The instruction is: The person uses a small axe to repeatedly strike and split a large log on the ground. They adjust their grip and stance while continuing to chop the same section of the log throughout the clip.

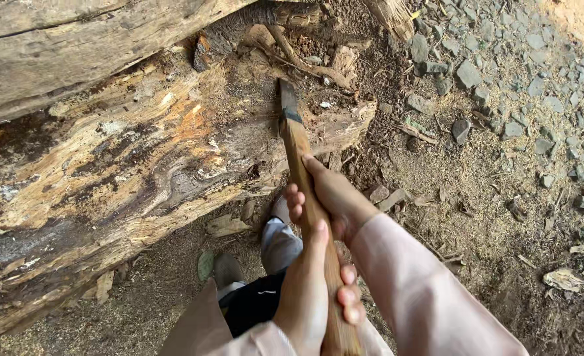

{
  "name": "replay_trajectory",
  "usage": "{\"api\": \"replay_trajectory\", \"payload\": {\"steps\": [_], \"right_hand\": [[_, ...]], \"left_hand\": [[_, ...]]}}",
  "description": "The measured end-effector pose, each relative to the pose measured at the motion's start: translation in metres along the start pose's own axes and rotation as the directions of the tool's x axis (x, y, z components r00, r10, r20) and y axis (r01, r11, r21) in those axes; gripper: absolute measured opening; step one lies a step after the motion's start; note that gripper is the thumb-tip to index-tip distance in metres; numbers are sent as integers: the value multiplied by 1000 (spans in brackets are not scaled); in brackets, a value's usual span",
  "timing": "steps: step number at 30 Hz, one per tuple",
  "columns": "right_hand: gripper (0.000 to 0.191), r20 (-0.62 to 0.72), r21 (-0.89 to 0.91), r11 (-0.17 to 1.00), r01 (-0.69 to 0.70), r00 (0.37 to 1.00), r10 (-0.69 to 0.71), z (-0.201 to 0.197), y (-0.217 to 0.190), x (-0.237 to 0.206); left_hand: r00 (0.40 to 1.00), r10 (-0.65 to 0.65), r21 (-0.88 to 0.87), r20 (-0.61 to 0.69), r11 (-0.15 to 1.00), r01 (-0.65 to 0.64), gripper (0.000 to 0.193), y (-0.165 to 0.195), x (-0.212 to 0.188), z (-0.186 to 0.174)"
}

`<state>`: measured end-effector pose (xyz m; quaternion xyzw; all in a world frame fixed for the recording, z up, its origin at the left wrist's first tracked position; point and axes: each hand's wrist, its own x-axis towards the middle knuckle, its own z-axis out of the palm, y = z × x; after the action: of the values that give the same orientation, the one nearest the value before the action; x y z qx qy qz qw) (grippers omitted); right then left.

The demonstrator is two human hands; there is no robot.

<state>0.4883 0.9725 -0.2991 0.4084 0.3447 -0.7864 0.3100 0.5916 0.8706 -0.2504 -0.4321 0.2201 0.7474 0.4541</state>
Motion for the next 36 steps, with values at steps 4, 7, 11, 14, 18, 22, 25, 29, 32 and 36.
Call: {"api": "replay_trajectory", "payload": {"steps": [4, 7, 11, 14, 18, 22, 25, 29, 32, 36], "right_hand": [[34, 6, -18, 999, 37, 999, -37, 1, -13, 36], [37, 33, -34, 999, 28, 999, -27, 14, -73, 111], [41, 224, 53, 998, 34, 973, -45, 14, -73, 123], [37, 78, 108, 991, 73, 994, -81, -2, -1, 62], [38, 17, 148, 988, 45, 999, -48, -16, 46, 19], [34, -3, 100, 989, 109, 994, -109, -1, -22, 63], [37, 74, 124, 991, 59, 995, -68, 13, -68, 82], [35, 90, 75, 995, 63, 994, -70, 7, -27, 36], [38, 19, 11, 999, 33, 999, -33, -6, 36, 1], [39, 16, 14, 999, 51, 999, -52, 10, 9, 40]], "left_hand": [[993, 119, 3, 7, 993, -119, 47, 27, 19, 11], [962, 223, -70, 155, 974, -214, 50, 101, 56, 46], [974, 119, -83, 192, 991, -104, 50, 113, 54, 37], [987, 145, 145, 72, 977, -154, 43, 46, 21, -14], [998, 8, 111, 60, 994, -15, 49, -2, 8, -49], [969, 181, 110, 171, 973, -201, 36, 60, 51, 7], [971, 181, -25, 153, 983, -180, 40, 92, 62, 44], [988, 145, 24, 61, 989, -147, 44, 40, 17, 18], [981, 8, 71, 193, 997, -22, 74, -12, -20, -26], [985, 165, 134, -58, 979, -157, 46, 30, 13, -16]]}}
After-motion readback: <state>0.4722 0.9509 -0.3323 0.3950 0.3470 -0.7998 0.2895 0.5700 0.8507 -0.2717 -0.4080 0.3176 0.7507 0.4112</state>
